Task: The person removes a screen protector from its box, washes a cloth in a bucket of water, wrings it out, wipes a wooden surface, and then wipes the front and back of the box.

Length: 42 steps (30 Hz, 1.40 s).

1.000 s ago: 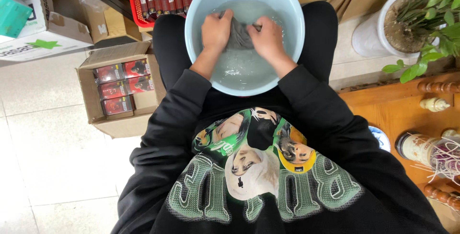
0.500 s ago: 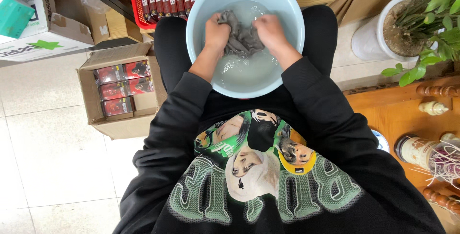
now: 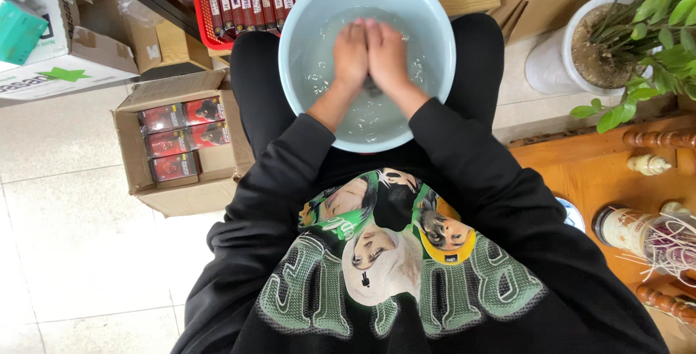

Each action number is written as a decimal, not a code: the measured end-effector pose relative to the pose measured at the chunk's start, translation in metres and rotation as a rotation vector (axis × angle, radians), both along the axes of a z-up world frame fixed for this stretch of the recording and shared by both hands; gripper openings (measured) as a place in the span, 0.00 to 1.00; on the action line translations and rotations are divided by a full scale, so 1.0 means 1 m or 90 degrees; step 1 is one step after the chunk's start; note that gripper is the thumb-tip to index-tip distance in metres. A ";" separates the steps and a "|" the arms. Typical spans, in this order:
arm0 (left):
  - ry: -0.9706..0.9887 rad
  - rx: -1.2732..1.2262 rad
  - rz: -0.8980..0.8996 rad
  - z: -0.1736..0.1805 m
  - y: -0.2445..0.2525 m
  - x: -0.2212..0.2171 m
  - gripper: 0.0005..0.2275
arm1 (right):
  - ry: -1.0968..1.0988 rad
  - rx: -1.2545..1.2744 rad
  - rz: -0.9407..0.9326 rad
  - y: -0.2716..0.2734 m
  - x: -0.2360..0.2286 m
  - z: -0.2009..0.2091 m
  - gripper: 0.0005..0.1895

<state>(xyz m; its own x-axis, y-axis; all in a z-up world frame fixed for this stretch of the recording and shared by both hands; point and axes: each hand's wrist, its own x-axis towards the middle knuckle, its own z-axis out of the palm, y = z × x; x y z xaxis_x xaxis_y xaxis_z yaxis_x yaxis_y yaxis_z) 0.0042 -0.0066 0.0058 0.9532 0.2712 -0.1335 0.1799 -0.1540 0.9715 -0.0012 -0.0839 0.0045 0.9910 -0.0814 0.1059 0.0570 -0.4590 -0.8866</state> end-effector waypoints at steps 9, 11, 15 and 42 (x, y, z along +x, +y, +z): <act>0.058 0.098 -0.027 0.007 0.028 0.010 0.16 | 0.066 -0.065 0.117 -0.018 -0.009 -0.012 0.23; 0.091 0.155 -0.055 0.007 0.046 0.007 0.13 | 0.026 -0.112 0.140 -0.036 0.002 -0.009 0.23; 0.025 0.269 -0.062 0.000 0.062 -0.007 0.10 | -0.040 -0.179 0.251 -0.064 0.014 0.014 0.24; 0.123 0.661 -0.468 -0.021 0.047 -0.027 0.31 | 0.211 -0.474 0.389 -0.032 0.023 -0.005 0.13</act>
<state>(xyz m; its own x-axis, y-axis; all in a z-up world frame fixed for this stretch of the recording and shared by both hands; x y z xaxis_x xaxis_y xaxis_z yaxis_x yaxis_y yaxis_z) -0.0227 0.0400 -0.0156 0.9111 -0.2482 -0.3291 -0.1459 -0.9409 0.3055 0.0217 -0.1158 -0.0007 0.8298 0.4230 -0.3641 0.2699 -0.8751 -0.4016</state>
